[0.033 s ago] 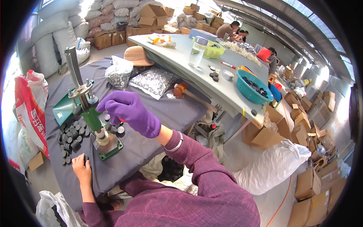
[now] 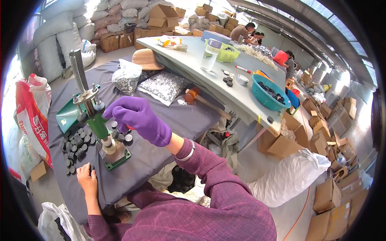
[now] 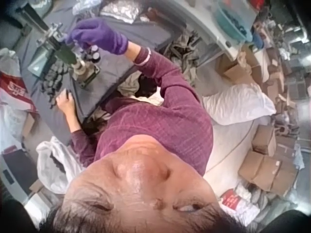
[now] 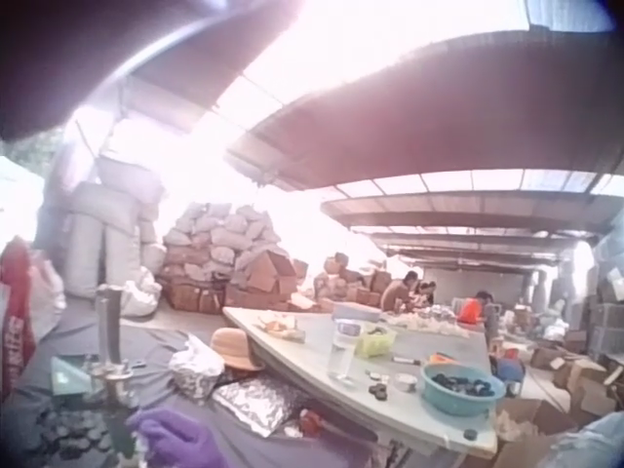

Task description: The person stamps small circular plastic components using a manual press.

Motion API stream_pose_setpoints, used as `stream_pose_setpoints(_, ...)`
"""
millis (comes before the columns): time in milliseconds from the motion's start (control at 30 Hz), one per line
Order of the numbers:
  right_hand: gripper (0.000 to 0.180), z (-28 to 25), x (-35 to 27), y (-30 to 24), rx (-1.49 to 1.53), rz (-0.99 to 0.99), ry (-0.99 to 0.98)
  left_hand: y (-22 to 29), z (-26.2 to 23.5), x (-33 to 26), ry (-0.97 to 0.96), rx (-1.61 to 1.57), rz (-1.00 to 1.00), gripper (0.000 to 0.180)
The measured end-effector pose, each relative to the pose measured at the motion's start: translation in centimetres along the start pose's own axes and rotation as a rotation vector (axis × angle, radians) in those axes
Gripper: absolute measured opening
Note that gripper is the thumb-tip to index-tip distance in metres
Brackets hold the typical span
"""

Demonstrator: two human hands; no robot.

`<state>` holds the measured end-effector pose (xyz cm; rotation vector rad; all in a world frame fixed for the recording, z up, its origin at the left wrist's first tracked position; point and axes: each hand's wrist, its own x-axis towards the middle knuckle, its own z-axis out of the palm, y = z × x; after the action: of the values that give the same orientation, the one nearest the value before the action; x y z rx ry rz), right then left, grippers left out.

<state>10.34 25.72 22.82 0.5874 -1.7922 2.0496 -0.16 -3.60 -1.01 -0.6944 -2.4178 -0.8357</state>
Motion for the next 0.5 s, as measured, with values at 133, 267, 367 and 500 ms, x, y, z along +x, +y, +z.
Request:
stream_pose_setpoints(133,0.017,0.3,-0.2,-0.2,0.009,0.000,0.011,0.1,-0.2,0.0,-0.010,0.004,0.009,0.039)
stream_pose_setpoints(267,0.017,0.6,-0.3,-0.2,0.016,0.018,0.022,0.2,-0.8,-0.2,0.002,-0.001,0.010,0.039)
stream_pose_setpoints(367,0.018,0.5,0.2,-0.3,-0.106,0.057,-0.075,-2.1,-0.7,-1.7,0.032,0.067,0.033,0.040)
stream_pose_setpoints(500,0.019,-0.4,-0.7,-0.6,-0.578,-0.442,-0.052,1.6,-0.8,1.2,0.049,-0.026,0.009,0.044)
